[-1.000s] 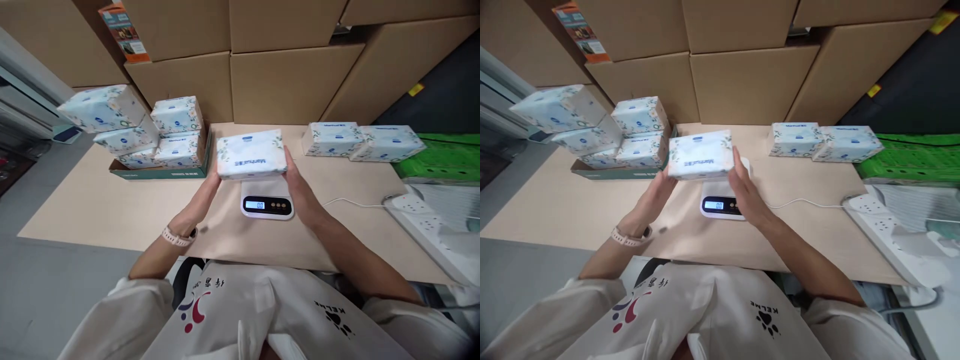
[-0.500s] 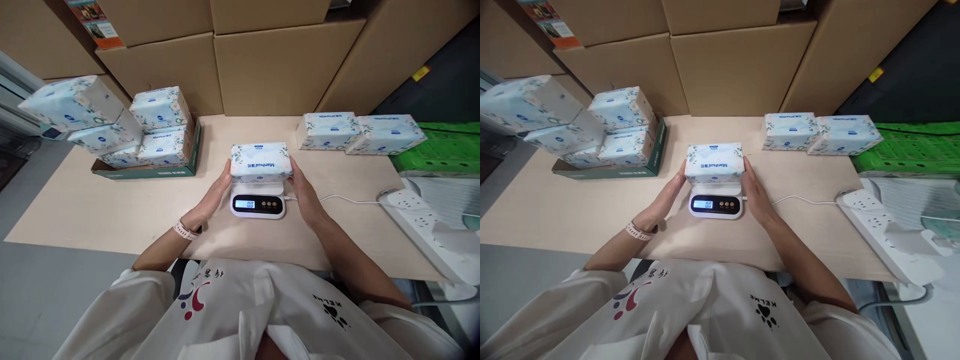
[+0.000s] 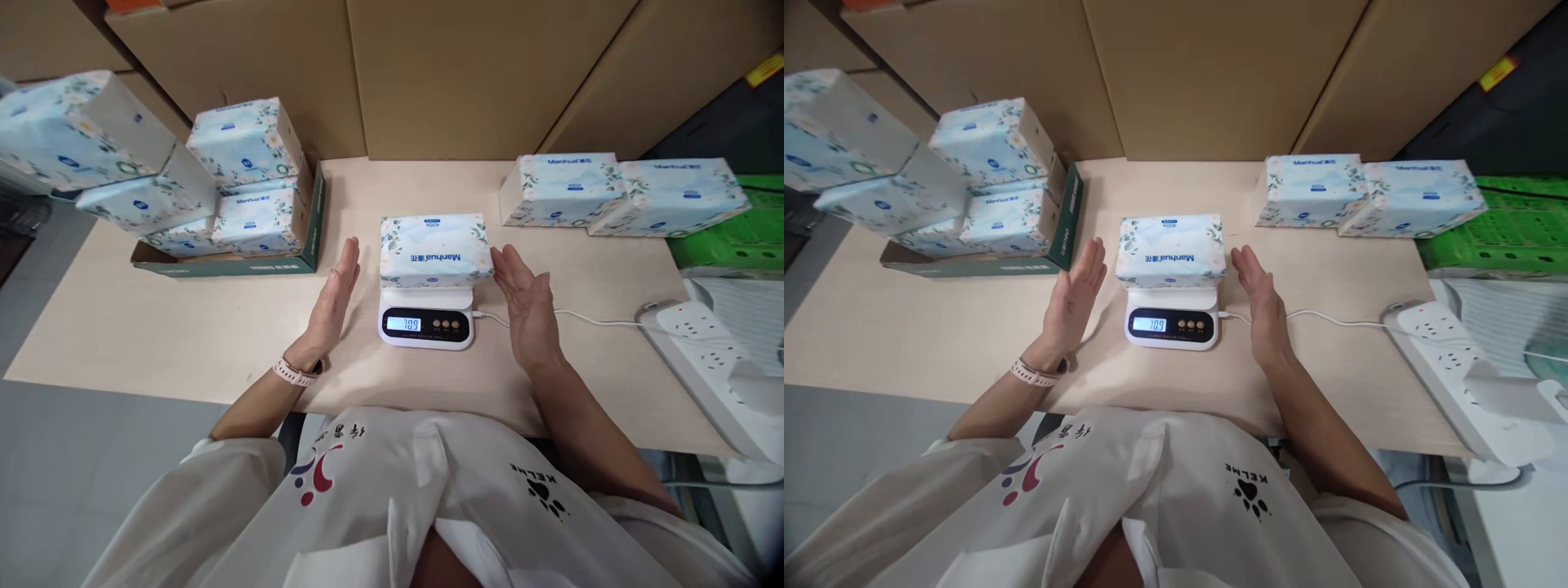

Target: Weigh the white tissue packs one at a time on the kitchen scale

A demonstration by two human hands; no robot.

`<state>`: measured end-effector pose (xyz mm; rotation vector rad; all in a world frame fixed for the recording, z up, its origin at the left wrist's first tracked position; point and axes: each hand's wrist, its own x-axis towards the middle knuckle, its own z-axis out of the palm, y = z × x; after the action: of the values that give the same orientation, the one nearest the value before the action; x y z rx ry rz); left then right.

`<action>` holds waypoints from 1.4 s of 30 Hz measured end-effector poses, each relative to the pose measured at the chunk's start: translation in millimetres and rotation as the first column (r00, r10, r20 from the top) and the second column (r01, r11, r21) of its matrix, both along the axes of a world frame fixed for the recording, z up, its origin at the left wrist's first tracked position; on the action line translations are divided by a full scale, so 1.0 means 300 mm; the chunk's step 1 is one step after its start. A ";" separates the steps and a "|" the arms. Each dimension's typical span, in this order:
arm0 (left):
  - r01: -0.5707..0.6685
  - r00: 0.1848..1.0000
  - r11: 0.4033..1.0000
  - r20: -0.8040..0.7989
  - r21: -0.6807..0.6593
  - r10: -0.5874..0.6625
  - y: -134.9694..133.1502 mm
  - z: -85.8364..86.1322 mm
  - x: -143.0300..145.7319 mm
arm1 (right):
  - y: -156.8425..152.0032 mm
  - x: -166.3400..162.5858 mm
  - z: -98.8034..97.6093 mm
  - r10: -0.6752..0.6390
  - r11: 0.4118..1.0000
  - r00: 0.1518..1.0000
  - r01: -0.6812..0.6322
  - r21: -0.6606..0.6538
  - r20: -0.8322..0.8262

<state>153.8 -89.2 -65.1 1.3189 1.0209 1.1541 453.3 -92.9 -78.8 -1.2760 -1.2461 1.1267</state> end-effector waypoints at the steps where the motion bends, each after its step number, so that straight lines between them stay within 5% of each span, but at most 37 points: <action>1: 0.005 1.000 1.000 -0.003 -0.009 -0.005 0.000 -0.003 0.002 | -0.002 -0.003 0.000 0.003 1.000 1.000 -0.003 -0.005 0.009; 15: 0.010 1.000 1.000 -0.020 -0.020 -0.010 -0.003 0.007 0.008 | -0.004 -0.003 0.007 0.003 1.000 0.997 -0.002 -0.020 0.075; 25: -0.004 1.000 1.000 -0.016 -0.013 0.004 -0.003 0.004 0.004 | -0.008 -0.002 0.009 -0.016 1.000 0.998 0.016 -0.007 -0.058; 34: 0.010 1.000 1.000 -0.024 -0.022 -0.011 -0.005 0.008 0.009 | -0.004 -0.007 0.010 0.000 1.000 0.998 0.001 -0.024 0.061; 42: 0.061 0.997 0.998 -0.037 0.002 -0.061 -0.006 -0.003 -0.002 | -0.013 -0.004 -0.008 -0.010 1.000 0.997 0.011 0.022 -0.076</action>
<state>153.2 -91.1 -66.0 1.3689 0.9989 1.0901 452.2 -96.9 -81.1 -1.2112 -1.1917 1.1402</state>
